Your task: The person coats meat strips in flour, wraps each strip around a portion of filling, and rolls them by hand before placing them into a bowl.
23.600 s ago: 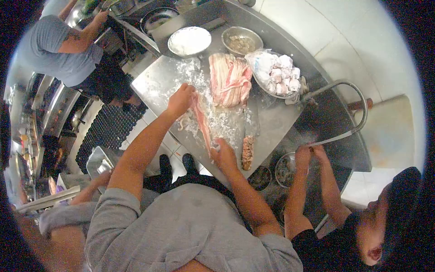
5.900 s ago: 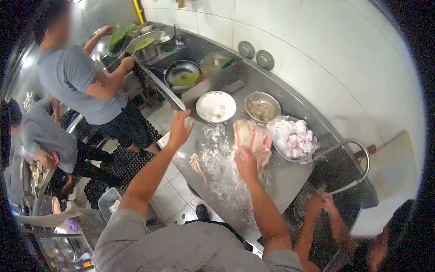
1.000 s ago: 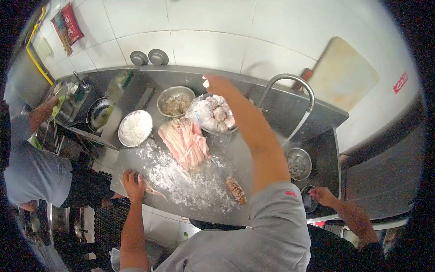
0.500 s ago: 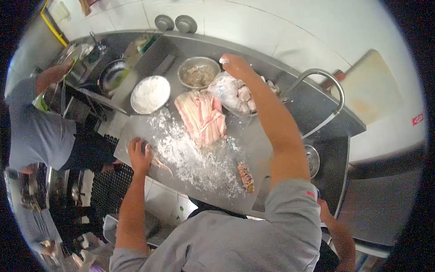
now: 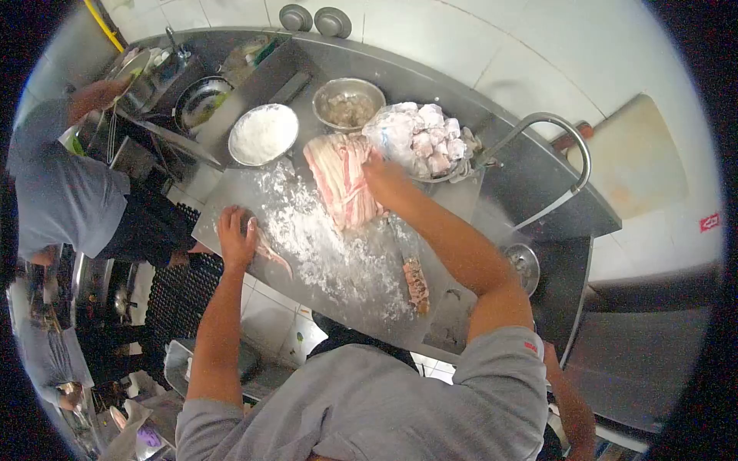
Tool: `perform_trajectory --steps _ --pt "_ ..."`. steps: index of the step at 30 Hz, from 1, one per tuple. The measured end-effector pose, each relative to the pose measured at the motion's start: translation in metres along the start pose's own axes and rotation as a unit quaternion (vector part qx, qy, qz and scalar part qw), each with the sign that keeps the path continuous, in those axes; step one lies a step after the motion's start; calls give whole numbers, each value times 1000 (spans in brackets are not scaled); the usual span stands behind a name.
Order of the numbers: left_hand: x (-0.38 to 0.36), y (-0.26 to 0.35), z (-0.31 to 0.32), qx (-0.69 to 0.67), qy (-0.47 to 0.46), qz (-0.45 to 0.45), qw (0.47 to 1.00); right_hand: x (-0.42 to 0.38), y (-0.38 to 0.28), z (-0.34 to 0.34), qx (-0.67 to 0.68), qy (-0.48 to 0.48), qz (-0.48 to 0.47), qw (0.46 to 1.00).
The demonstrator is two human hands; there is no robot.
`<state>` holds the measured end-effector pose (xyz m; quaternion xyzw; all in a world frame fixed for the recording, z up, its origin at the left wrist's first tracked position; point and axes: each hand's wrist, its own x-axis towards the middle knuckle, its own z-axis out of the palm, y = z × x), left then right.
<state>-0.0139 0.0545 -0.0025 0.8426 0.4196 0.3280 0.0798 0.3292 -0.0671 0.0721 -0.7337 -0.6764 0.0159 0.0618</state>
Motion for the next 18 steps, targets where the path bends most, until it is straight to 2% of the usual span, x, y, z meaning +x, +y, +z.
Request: perform_trajectory --steps 1,4,7,10,12,13,15,18 --pt "0 0 0 1 2 1 1000 -4 -3 -1 -26 -10 55 998" --pt "-1 -1 1 4 10 6 1000 -11 -3 6 -60 36 41 997" --pt "-2 -3 2 0 19 14 1000 -6 5 17 3 131 4 991" --pt "-3 -8 4 -2 34 10 999 -8 4 -2 45 150 -43 987" --pt "1 -4 8 8 62 2 998 -7 -3 -25 220 64 53 972" --pt "12 12 2 -28 75 26 996 -6 -5 -32 305 21 101 947" --pt "29 57 -5 -101 94 69 988 -7 3 -31 321 34 99 941" --pt "49 117 -5 -209 53 122 969 -11 7 -36 372 64 104 920"
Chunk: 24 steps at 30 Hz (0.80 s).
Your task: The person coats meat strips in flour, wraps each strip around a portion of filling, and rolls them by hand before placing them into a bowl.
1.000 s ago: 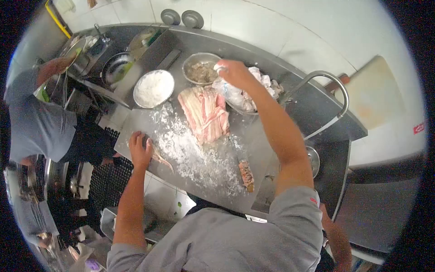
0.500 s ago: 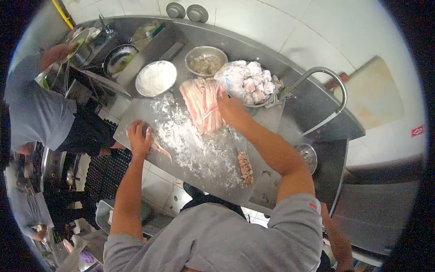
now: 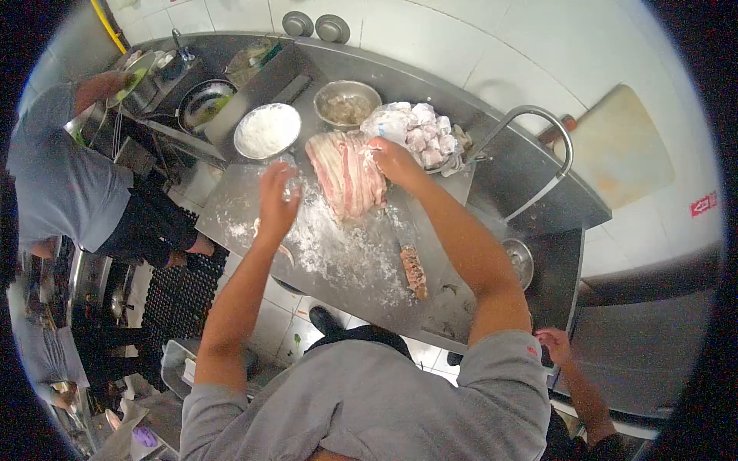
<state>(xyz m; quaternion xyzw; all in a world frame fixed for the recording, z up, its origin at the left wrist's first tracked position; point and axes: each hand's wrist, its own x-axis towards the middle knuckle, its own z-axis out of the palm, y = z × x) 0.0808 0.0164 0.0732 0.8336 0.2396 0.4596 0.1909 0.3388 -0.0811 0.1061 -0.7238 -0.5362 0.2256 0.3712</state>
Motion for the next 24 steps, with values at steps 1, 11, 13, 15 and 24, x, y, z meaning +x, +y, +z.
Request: perform_trajectory --steps 1,11,13,15,24 --pt "5 11 9 -31 -18 12 999 -1 -1 -3 25 12 1 1000" --pt "-15 48 75 -149 -85 -75 982 -12 4 -5 254 -3 126 959" --pt "5 59 67 -208 -89 -94 970 -16 -2 -4 269 -35 139 952" --pt "25 68 58 -291 -119 -152 937 -21 -17 -10 271 -108 111 950" --pt "74 53 2 -72 -177 -17 981 -42 -13 34 226 -71 61 970"
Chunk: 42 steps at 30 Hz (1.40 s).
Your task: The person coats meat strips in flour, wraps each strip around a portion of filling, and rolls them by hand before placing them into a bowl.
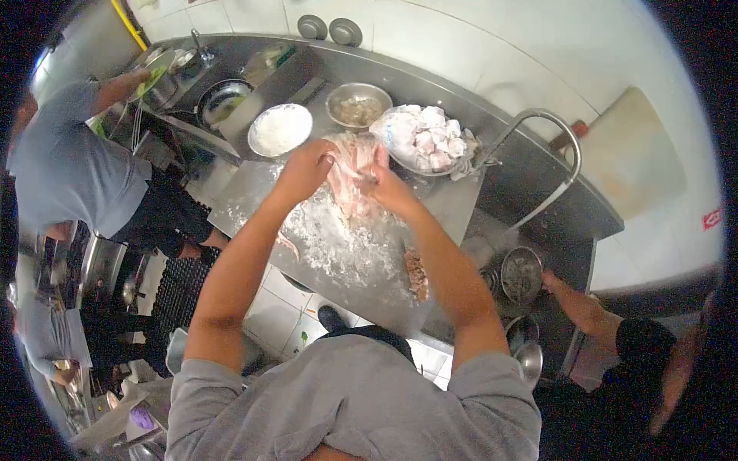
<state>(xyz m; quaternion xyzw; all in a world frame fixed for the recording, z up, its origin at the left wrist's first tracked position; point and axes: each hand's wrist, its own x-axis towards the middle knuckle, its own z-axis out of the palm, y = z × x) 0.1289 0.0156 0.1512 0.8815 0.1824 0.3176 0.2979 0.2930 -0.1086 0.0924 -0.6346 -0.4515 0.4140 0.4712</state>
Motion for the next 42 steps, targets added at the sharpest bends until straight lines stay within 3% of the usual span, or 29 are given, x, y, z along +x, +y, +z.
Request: perform_trajectory --steps 2,7,8,11,14,17,21,23,27,31,34,36,40,42 --pt "-3 -14 -13 52 -42 -9 998 -9 4 5 -74 -29 12 997" --pt "-62 -59 -31 106 -253 -81 958 -14 39 -3 -38 -49 92 994" --pt "-82 -61 -28 88 -252 -91 959 -15 38 -6 -41 -63 112 991" --pt "-129 -40 -22 4 -268 -156 951 -18 25 -10 -213 -110 36 970" --pt "-160 -13 -5 -83 -248 -328 908 -2 25 -8 -352 -157 -57 921" --pt "-188 -1 24 -333 -128 -462 812 17 -25 1 -269 -209 81 937" --pt "-205 20 58 -524 -20 -538 660 61 -9 16 -62 -288 94 951" --pt "-207 28 70 -559 20 -557 613 88 9 26 -93 -334 79 935" --pt "-204 40 78 -589 78 -562 576 104 -21 58 -293 -405 23 866" --pt "-204 36 92 -588 110 -571 562 123 15 89 -379 -339 -145 849" --pt "-199 41 95 -549 108 -598 574 122 23 109 -399 -353 -91 841" --pt "-197 50 93 -526 86 -608 588 122 29 115 -417 -346 -125 831" --pt "-207 42 108 -539 41 -632 555 118 48 116 -396 -289 -258 833" --pt "-209 42 112 -543 9 -646 537 115 52 115 -368 -259 -236 861"
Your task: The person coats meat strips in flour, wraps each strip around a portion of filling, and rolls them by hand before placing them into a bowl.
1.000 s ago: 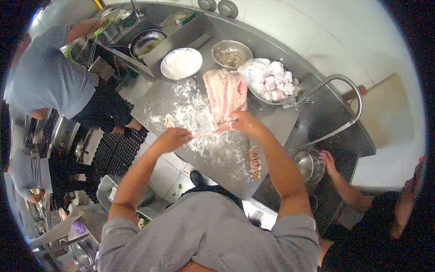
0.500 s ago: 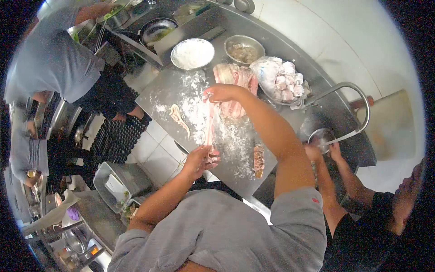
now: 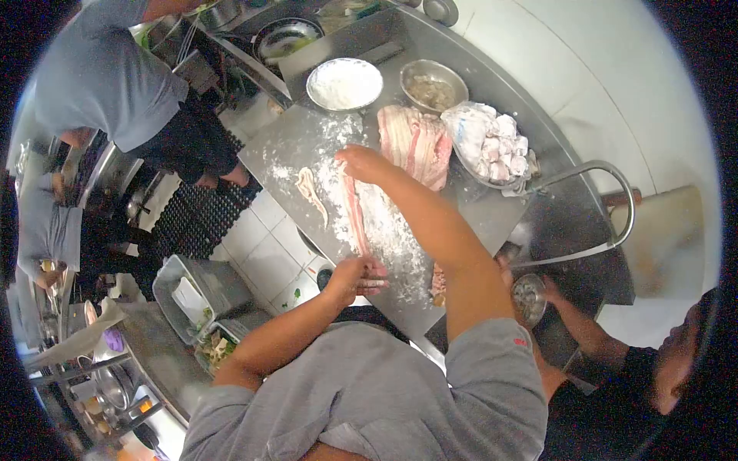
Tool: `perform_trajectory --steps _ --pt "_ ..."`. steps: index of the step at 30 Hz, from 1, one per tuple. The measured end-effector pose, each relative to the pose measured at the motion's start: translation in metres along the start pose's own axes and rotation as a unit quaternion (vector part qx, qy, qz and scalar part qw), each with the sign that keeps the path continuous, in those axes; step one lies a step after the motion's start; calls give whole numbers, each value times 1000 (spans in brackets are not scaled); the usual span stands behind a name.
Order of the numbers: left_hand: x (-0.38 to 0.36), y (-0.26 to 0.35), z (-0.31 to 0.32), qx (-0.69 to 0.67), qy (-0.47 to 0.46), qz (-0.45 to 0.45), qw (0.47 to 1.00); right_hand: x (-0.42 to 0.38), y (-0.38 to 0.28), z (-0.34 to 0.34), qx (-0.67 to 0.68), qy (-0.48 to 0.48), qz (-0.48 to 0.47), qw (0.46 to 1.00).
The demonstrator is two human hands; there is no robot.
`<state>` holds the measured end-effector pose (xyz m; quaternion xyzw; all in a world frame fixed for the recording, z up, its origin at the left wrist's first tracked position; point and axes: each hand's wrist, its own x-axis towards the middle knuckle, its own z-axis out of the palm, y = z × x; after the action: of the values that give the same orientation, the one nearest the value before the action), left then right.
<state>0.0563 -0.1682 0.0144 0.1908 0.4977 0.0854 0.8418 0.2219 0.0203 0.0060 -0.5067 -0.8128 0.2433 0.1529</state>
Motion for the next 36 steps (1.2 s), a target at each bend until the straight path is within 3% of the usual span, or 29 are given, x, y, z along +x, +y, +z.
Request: perform_trajectory --steps 4,6,7,9,11,13,15,17,20,21,25,28,31,35,36 --pt "-12 2 2 77 -67 -78 992 1 -3 6 13 40 41 998" --pt "-24 11 6 176 -82 -92 977 -4 -8 11 -40 161 32 986" --pt "-28 19 5 232 -67 -40 970 -7 -13 9 -67 221 29 972" --pt "-32 37 -2 338 -40 60 938 -14 -25 -7 -7 238 102 966" --pt "-35 50 -18 319 18 268 909 -31 -36 -18 58 241 157 956" --pt "-19 67 -41 379 103 317 863 -67 -38 -31 113 247 196 942" --pt "-42 93 -36 374 136 330 856 -108 -19 -30 61 320 186 927" --pt "-38 105 -39 364 130 333 860 -149 -4 -30 53 403 200 891" --pt "-23 110 -30 358 116 375 847 -183 5 -43 7 383 341 859" --pt "-16 112 -25 359 109 395 839 -184 4 -44 0 380 348 857" --pt "10 131 24 457 77 537 705 -174 4 -40 -4 355 398 846" --pt "37 142 59 444 55 555 701 -153 2 -36 30 354 476 804" --pt "56 143 81 516 56 636 571 -134 0 -44 70 350 524 774" --pt "79 139 79 637 101 640 417 -130 12 -47 139 347 532 760" --pt "81 139 76 641 106 630 425 -133 20 -45 172 347 532 753"
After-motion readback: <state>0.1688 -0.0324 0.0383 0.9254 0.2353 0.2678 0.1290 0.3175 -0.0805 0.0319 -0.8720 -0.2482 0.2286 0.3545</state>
